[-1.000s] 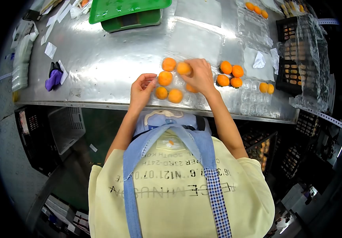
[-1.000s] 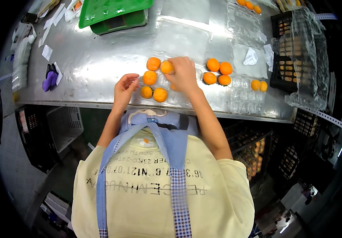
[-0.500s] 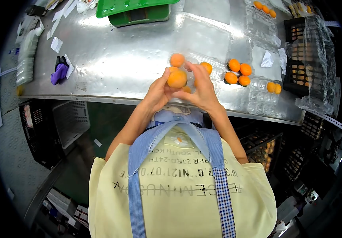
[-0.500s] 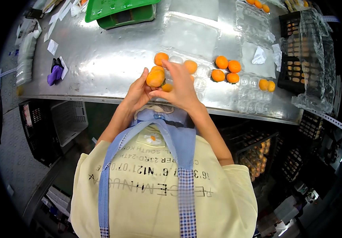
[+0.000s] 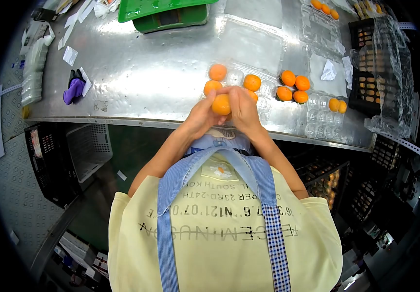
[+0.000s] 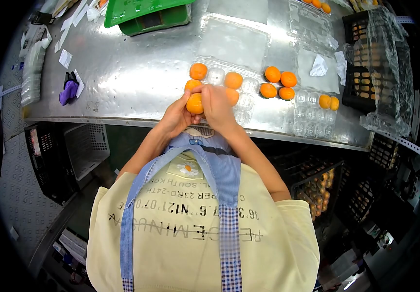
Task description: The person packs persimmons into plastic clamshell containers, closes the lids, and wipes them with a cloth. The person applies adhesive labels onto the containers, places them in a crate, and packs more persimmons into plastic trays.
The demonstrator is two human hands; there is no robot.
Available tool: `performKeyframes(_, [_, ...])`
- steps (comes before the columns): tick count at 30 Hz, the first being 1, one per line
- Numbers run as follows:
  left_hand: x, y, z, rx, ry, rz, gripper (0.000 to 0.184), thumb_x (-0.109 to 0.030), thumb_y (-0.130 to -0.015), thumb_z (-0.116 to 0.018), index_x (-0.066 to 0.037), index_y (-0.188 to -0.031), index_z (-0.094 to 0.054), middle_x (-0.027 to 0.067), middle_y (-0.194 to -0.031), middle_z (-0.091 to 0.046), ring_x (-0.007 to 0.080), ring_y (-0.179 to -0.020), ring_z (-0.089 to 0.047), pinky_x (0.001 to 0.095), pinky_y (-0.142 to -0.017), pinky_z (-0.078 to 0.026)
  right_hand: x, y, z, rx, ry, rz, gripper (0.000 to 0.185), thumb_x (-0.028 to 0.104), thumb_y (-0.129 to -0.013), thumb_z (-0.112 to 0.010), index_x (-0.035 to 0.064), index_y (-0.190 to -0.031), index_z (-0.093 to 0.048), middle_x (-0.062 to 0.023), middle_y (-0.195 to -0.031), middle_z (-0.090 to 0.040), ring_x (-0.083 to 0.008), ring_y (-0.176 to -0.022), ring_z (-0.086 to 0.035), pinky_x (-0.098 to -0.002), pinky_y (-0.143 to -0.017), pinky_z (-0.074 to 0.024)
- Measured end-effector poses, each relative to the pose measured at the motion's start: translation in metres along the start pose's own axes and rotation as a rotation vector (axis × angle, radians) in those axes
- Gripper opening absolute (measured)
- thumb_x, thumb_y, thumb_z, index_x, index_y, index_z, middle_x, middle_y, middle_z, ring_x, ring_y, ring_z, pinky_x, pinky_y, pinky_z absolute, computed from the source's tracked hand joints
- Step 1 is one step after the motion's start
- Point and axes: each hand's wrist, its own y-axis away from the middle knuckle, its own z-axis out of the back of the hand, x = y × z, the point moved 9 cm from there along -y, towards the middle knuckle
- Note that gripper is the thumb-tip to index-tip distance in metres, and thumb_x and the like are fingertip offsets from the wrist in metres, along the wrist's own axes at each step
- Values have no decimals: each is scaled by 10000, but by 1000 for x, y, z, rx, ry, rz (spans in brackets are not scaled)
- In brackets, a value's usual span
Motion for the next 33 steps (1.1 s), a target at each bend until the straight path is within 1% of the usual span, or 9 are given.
performKeyframes(2, [-3,6,-5,-109,24,17,453,-456,-1039,-340,-51,-1128,-520,48,-860,-561,153,-643,-502,272,-579,-422,-5,-2,0,22,-140,-72,319,210,-1024,-382,-13,-1010,-610,-189,-895,-641,-334,-859,-620,-401,-785,-473])
performKeyframes(5, [3,1,4,-69,66,45,451,-447,-1037,-316,-54,-1059,-536,53,-779,-539,149,-595,-470,269,-542,-388,1,-5,-1,62,-67,1,358,240,-1040,-360,-21,-1041,-605,-167,-909,-673,-293,-858,-658,-370,-793,-494])
performKeyframes(11, [-7,3,-16,194,93,37,570,-542,-1013,-249,-50,-978,-535,55,-658,-471,143,-529,-381,260,-513,-336,-17,0,1,-40,-281,-141,401,271,-1051,-349,-41,-1089,-598,-150,-978,-710,-208,-966,-663,-319,-891,-489])
performKeyframes(14, [-15,8,-22,138,192,22,621,-610,-986,-249,-58,-967,-533,37,-615,-416,141,-517,-359,257,-501,-314,-23,2,6,-59,-274,-152,390,258,-1048,-361,-47,-1091,-601,-158,-963,-711,-209,-927,-670,-319,-872,-498])
performKeyframes(20, [-13,12,-21,436,437,62,637,-680,-949,-283,-89,-1019,-512,22,-622,-355,136,-527,-340,252,-507,-295,-34,6,8,-19,-276,-217,315,185,-1021,-423,-55,-1073,-620,-148,-913,-710,-193,-865,-678,-312,-803,-525])
performKeyframes(23, [-14,10,-16,455,439,6,639,-696,-942,-300,-100,-1051,-503,29,-666,-380,144,-574,-361,258,-537,-307,-36,9,2,20,-293,-220,294,160,-1011,-435,-56,-1075,-623,-130,-882,-706,-186,-841,-679,-305,-786,-527])
performKeyframes(26, [-21,14,-14,67,349,-45,613,-683,-950,-313,-113,-1058,-510,33,-703,-396,154,-639,-381,269,-571,-322,-43,14,-5,24,-281,-239,295,162,-1014,-431,-52,-1090,-620,-121,-872,-702,-185,-831,-680,-302,-784,-527])
performKeyframes(30, [-27,15,-21,10,391,-48,546,-623,-985,-305,-125,-1047,-520,34,-724,-398,159,-673,-379,279,-592,-333,-39,14,-7,45,-259,-249,293,163,-1015,-431,-45,-1100,-619,-120,-874,-703,-182,-835,-680,-298,-787,-525])
performKeyframes(33, [-22,9,-12,132,400,-49,529,-586,-1005,-285,-119,-1010,-534,32,-704,-389,148,-623,-358,264,-554,-327,-41,14,-5,41,-258,-260,292,163,-1015,-431,-43,-1099,-621,-121,-871,-703,-180,-834,-679,-298,-785,-525])
